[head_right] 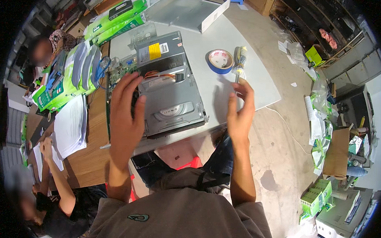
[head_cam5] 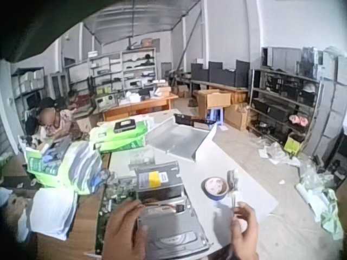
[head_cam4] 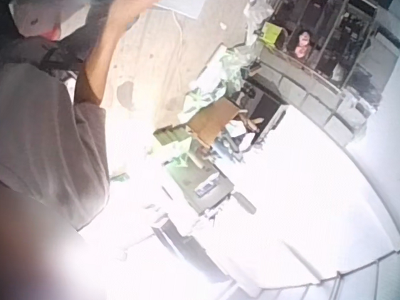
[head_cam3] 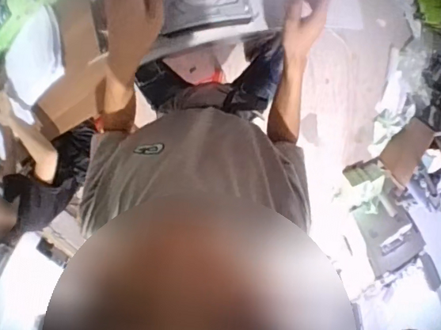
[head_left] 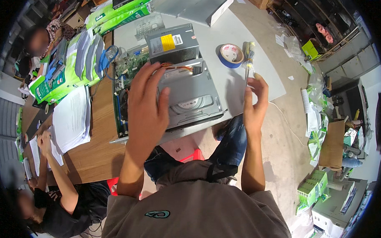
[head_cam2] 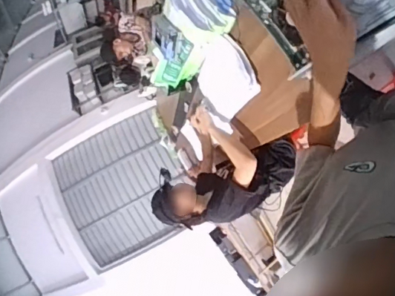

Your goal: The person disassembles a computer by using a screwdriver to remove screws from the case and internal components, then pulls a metal internal bracket and a circuit board away from the chassis.

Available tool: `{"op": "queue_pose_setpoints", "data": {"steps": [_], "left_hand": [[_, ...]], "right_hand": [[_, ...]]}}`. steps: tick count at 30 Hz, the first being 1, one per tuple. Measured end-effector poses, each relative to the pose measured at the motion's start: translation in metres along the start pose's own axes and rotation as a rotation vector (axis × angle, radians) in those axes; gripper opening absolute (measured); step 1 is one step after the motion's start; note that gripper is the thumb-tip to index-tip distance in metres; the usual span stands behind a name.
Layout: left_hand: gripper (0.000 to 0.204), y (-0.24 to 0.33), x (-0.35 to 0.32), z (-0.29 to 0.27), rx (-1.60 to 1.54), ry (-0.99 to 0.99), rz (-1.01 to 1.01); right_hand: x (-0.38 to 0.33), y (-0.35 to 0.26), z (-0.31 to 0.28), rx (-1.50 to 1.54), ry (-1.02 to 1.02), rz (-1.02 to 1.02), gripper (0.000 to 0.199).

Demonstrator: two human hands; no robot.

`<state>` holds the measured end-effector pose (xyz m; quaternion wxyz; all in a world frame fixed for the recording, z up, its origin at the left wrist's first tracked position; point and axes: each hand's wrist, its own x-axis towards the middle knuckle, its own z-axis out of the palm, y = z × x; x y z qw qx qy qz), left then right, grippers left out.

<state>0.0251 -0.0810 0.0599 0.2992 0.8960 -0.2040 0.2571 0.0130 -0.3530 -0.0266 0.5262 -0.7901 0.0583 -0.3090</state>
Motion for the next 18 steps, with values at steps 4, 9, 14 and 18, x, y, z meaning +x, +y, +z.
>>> {"op": "queue_pose_setpoints", "data": {"steps": [4,9,14,18], "left_hand": [[0.054,-0.004,-0.003,0.051,0.234,-0.189,0.079],[0.065,-0.006,-0.004,0.058,0.355,-0.385,0.048],[0.061,0.002,0.002,0.058,0.289,-0.407,0.015],[0.054,0.015,0.006,0.058,0.194,-0.342,-0.05]], "right_hand": [[0.008,0.043,-0.009,-0.093,0.085,0.106,0.047],[0.054,0.064,-0.009,-0.039,0.165,0.128,0.044],[0.058,0.058,-0.008,-0.233,0.142,0.172,0.041],[0.057,0.063,-0.01,-0.29,0.152,0.169,0.036]]}}
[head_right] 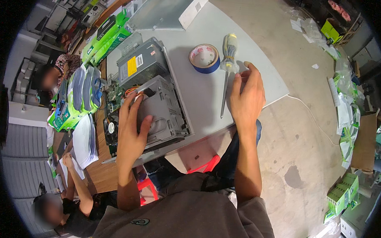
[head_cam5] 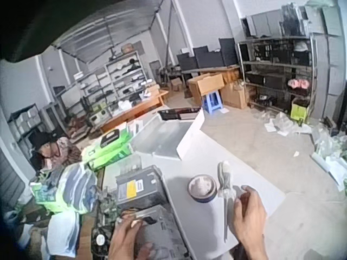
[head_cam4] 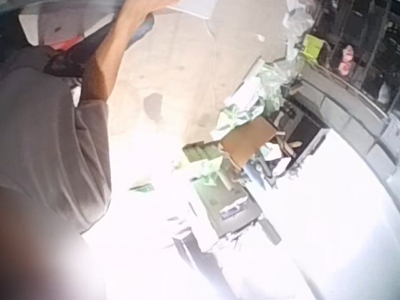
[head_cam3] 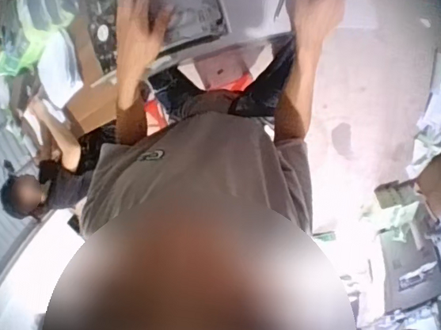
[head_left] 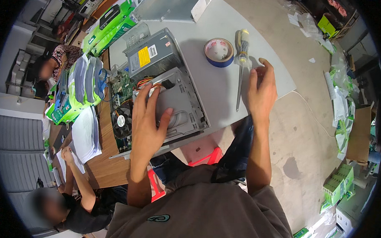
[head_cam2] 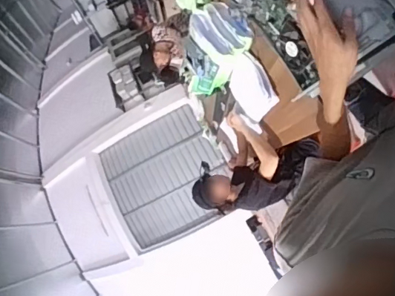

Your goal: The person disassembles a computer by using a screwdriver to remove screws from the case and internal components, then pulls a metal internal bracket and a circuit board away from the chassis.

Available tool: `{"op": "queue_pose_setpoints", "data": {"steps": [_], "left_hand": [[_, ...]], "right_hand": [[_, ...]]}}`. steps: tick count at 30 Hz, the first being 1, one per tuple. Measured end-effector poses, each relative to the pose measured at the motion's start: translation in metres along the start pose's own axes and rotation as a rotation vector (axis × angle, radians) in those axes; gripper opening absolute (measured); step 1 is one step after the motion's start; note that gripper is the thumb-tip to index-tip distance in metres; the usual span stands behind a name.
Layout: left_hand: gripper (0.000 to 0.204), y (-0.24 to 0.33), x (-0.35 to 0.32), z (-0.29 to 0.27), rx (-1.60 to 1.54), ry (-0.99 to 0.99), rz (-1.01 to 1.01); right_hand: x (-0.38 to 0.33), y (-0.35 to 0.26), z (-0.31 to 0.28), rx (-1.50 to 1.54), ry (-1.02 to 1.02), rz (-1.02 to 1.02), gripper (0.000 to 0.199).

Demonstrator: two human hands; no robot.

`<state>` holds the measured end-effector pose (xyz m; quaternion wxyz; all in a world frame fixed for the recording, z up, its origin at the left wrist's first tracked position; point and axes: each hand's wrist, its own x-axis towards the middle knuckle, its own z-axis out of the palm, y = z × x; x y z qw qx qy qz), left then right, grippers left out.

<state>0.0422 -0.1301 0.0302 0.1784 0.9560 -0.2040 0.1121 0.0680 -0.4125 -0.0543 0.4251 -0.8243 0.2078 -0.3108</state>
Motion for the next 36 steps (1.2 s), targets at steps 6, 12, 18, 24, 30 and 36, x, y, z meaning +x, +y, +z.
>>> {"op": "queue_pose_setpoints", "data": {"steps": [6,12,18,24,30,36], "left_hand": [[0.041,0.005,0.005,0.006,-0.053,0.116,-0.134],[0.031,0.001,0.005,0.005,0.033,0.1,-0.218],[0.034,0.0,0.003,0.008,0.024,0.125,-0.234],[0.038,0.0,0.002,0.014,0.123,0.251,-0.266],[0.039,-0.003,0.0,0.012,0.06,0.264,-0.248],[0.039,0.001,-0.002,0.011,0.044,0.27,-0.259]], "right_hand": [[0.002,0.006,0.002,-0.019,-0.012,-0.027,0.032],[0.004,0.009,-0.001,0.01,-0.017,-0.046,0.03],[0.004,0.009,-0.006,0.105,-0.048,-0.065,0.028],[0.005,0.012,-0.008,0.121,-0.039,-0.066,0.028],[0.003,0.015,-0.005,0.126,-0.036,-0.079,0.027],[0.002,0.014,-0.008,0.108,-0.062,-0.06,0.027]]}}
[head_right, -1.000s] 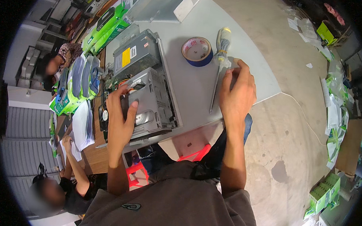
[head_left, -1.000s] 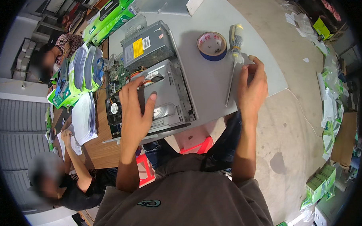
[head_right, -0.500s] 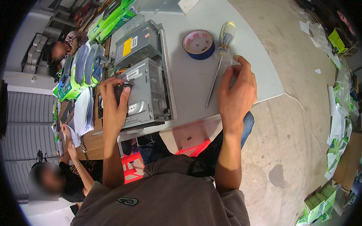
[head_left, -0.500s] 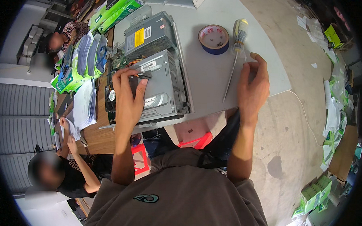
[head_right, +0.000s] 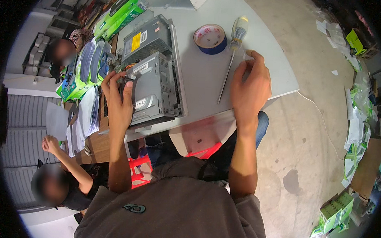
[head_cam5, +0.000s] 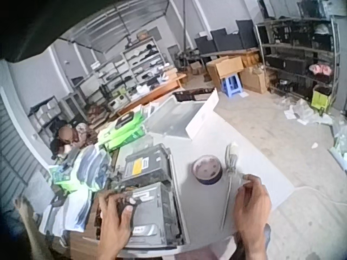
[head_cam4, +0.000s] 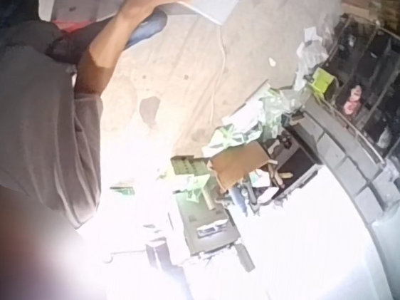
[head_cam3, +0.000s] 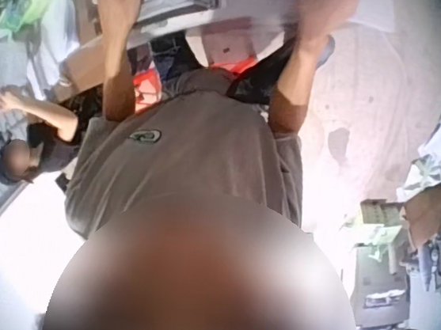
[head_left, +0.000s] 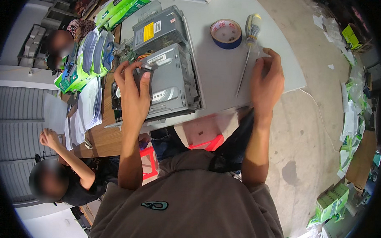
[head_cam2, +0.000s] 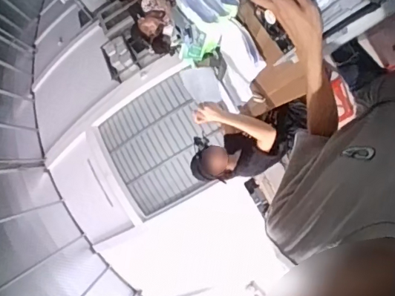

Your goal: The person disassembles a computer by using a screwdriver to remove screws from the case and internal components, then pulls a metal internal bracket and a circuit board away from the chassis.

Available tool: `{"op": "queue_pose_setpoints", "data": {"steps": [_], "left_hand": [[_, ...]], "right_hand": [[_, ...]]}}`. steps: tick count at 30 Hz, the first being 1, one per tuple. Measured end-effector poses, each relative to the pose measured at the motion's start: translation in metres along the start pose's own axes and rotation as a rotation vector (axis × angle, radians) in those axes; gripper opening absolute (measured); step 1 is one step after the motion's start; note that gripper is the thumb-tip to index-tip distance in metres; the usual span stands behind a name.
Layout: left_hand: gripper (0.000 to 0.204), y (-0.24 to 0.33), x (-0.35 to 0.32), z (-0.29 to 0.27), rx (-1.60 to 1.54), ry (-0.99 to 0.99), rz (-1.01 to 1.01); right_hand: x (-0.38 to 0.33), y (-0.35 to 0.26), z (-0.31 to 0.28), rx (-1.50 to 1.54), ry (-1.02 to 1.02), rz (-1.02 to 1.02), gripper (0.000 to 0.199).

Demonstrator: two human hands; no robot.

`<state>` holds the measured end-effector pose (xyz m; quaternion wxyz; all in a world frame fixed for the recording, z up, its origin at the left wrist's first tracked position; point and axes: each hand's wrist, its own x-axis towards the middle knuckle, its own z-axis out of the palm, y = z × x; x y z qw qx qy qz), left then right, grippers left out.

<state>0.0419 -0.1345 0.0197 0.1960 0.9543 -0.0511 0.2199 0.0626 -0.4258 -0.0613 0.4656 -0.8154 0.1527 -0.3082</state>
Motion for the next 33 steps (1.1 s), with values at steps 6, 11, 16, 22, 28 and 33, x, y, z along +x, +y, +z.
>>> {"op": "queue_pose_setpoints", "data": {"steps": [6,11,16,22,28,33], "left_hand": [[0.028,-0.013,-0.005,-0.008,-0.063,0.104,0.088],[0.022,-0.041,-0.046,-0.045,-0.193,-0.061,-0.082],[0.034,-0.064,-0.074,-0.082,0.029,-0.114,0.045],[0.031,-0.117,-0.101,-0.106,0.096,-0.153,-0.095],[0.029,-0.144,-0.107,-0.102,-0.121,-0.105,-0.17],[0.028,-0.148,-0.107,-0.1,-0.205,-0.086,-0.174]], "right_hand": [[0.0,0.001,0.003,-0.046,0.041,-0.012,0.024],[-0.003,-0.004,0.01,-0.118,0.049,-0.002,0.027],[-0.001,0.005,0.004,-0.119,0.03,0.064,0.028],[-0.014,0.018,0.005,0.359,0.16,-0.004,0.027],[-0.106,-0.041,-0.001,0.533,-0.247,-0.158,0.042],[-0.145,-0.049,0.018,0.747,-0.335,0.158,0.062]]}}
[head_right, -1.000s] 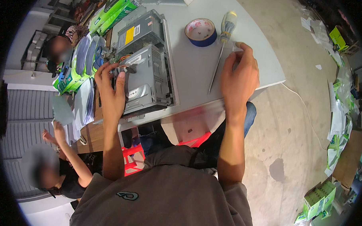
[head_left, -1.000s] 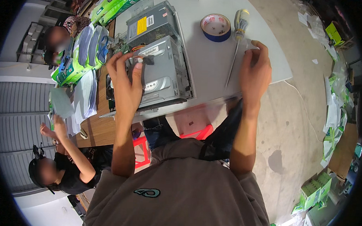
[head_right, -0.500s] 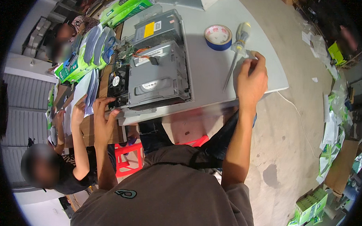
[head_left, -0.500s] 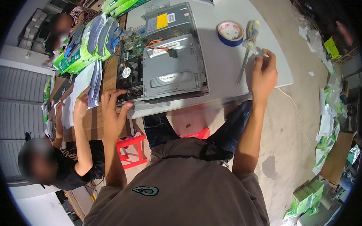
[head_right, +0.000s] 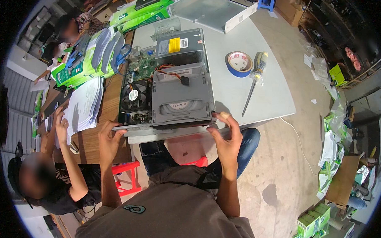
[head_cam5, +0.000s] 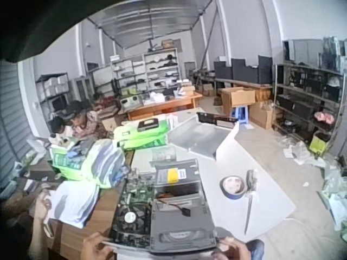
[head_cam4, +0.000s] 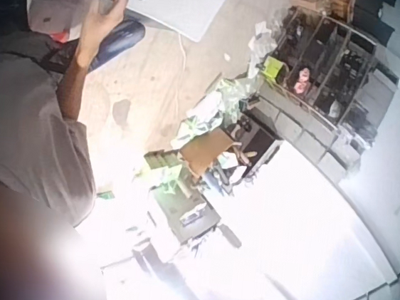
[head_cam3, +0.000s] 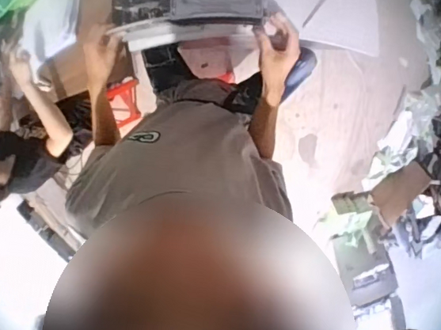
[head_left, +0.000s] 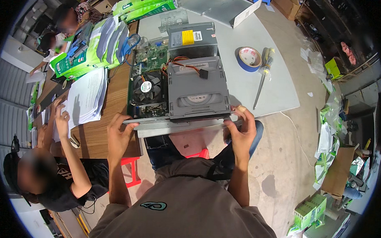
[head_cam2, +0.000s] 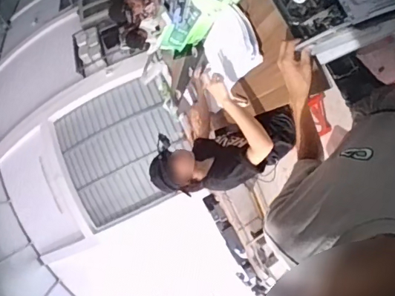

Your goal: The person disassembles a computer by using a screwdriver to remove screws from the case and internal components, then pulls a metal internal bracket and a circuit board away from the chassis.

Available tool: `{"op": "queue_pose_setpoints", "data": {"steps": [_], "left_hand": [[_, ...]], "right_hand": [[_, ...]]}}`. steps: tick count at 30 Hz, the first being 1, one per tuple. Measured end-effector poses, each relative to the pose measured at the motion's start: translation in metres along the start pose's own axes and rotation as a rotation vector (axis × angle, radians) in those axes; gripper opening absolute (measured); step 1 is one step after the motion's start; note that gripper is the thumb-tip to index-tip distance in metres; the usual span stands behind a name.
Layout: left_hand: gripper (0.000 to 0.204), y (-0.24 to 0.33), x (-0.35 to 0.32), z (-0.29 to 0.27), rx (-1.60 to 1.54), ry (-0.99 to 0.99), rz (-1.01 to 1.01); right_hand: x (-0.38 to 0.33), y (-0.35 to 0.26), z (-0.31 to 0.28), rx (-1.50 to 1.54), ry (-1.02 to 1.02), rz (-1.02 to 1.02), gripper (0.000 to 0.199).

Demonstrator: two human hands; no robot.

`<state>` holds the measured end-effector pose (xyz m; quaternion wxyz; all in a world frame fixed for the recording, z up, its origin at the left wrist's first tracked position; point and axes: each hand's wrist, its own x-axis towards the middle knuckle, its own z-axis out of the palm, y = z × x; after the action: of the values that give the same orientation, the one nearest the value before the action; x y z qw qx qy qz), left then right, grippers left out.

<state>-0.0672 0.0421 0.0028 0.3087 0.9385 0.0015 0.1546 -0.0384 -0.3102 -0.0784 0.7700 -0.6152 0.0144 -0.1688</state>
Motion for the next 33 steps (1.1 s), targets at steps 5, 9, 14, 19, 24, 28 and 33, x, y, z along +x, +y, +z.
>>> {"op": "queue_pose_setpoints", "data": {"steps": [5,9,14,19,24,28,33], "left_hand": [[0.028,0.002,0.001,0.0,-0.035,-0.009,-0.022],[0.028,-0.003,-0.002,0.005,-0.076,0.011,0.011],[0.026,-0.015,-0.005,0.007,-0.057,0.034,0.066],[0.027,-0.015,-0.005,0.011,-0.022,0.053,0.071],[0.026,0.01,-0.009,0.006,0.109,0.055,0.127],[0.037,0.052,-0.01,0.035,0.223,0.143,0.332],[0.056,0.083,-0.003,0.077,0.041,0.149,0.506]], "right_hand": [[0.007,0.0,0.003,-0.332,0.033,-0.279,0.073],[0.007,-0.007,0.013,-0.176,0.107,-0.175,0.076],[0.005,0.011,0.008,-0.22,0.106,-0.215,0.076],[0.01,0.001,-0.008,-0.186,0.016,-0.108,0.072],[0.026,0.001,-0.015,0.01,-0.114,-0.054,0.051],[0.027,0.0,-0.022,-0.035,-0.086,-0.019,0.045],[0.021,0.002,-0.023,0.026,-0.102,-0.132,0.042]]}}
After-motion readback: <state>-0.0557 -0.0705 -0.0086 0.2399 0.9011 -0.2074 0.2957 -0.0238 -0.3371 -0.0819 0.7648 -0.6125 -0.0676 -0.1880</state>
